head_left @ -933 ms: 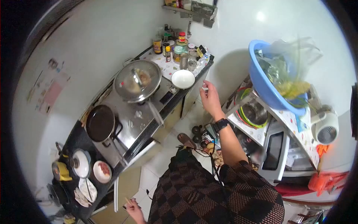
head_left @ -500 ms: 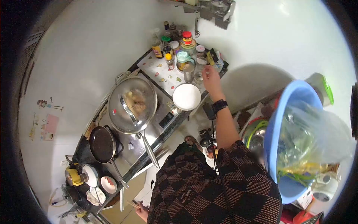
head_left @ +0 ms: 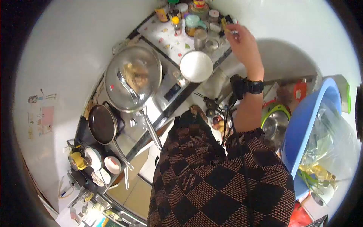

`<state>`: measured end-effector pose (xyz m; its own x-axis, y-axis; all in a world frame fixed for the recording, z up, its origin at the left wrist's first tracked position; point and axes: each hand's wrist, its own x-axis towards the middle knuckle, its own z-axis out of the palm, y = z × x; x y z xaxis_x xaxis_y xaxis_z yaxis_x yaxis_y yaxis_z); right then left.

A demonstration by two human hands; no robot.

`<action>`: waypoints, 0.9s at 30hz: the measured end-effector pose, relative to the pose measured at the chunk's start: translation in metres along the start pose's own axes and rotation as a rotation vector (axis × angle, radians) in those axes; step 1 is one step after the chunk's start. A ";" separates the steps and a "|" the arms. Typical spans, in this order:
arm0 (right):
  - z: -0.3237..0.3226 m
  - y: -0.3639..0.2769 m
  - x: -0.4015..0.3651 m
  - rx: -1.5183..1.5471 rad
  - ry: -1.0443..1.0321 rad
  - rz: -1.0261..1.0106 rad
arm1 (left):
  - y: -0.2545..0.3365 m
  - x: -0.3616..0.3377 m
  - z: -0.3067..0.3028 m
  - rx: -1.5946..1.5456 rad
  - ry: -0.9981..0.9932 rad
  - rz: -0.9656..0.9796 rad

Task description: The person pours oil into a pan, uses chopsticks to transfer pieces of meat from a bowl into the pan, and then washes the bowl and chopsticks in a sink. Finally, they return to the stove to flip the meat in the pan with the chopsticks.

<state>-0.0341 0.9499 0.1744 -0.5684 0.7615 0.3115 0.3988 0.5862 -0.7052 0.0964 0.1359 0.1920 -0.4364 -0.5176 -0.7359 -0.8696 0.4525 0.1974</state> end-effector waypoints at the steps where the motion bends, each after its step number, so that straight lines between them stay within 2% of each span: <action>1: -0.004 -0.010 -0.004 -0.023 -0.012 -0.075 | -0.007 -0.003 -0.012 0.021 -0.012 -0.015; 2: -0.009 -0.019 -0.009 -0.046 -0.023 -0.152 | -0.012 -0.005 -0.026 0.043 -0.022 -0.028; 5: -0.020 -0.046 -0.019 -0.124 -0.049 -0.212 | -0.024 -0.008 -0.066 0.094 -0.061 -0.058; 7: -0.032 -0.090 -0.027 -0.048 -0.078 -0.186 | -0.028 -0.006 -0.097 0.132 -0.092 -0.068; 9: -0.044 -0.126 -0.033 -0.142 -0.183 -0.128 | -0.025 -0.001 -0.130 0.179 -0.124 -0.070; 10: -0.047 -0.138 -0.039 -0.146 -0.137 -0.182 | -0.021 0.004 -0.147 0.201 -0.146 -0.064; 13: -0.056 -0.142 -0.033 -0.109 -0.139 -0.253 | 0.015 0.027 -0.196 0.293 -0.224 0.002; 14: -0.062 -0.156 -0.033 -0.146 -0.165 -0.162 | 0.030 0.036 -0.212 0.323 -0.247 0.032; 15: -0.065 -0.156 -0.031 -0.152 -0.161 -0.171 | 0.047 0.042 -0.225 0.343 -0.265 0.075; 17: -0.069 -0.150 -0.015 -0.126 -0.166 -0.371 | 0.084 0.051 -0.245 0.383 -0.295 0.177; 21: -0.066 -0.145 0.006 -0.152 -0.180 -0.321 | 0.154 0.048 -0.226 0.396 -0.388 0.436; 24: -0.054 -0.113 0.020 -0.136 -0.112 -0.315 | 0.204 0.001 -0.136 0.368 -0.310 0.488; 26: -0.051 -0.094 0.031 -0.066 -0.158 -0.141 | 0.224 -0.012 -0.101 0.433 -0.543 0.557; 27: -0.050 -0.084 0.036 -0.071 -0.157 -0.142 | 0.231 -0.017 -0.090 0.433 -0.548 0.557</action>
<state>-0.0518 0.9417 0.2761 -0.7255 0.6208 0.2973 0.3532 0.7065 -0.6133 -0.1181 0.1838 0.3081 -0.5013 0.2292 -0.8344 -0.3524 0.8266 0.4388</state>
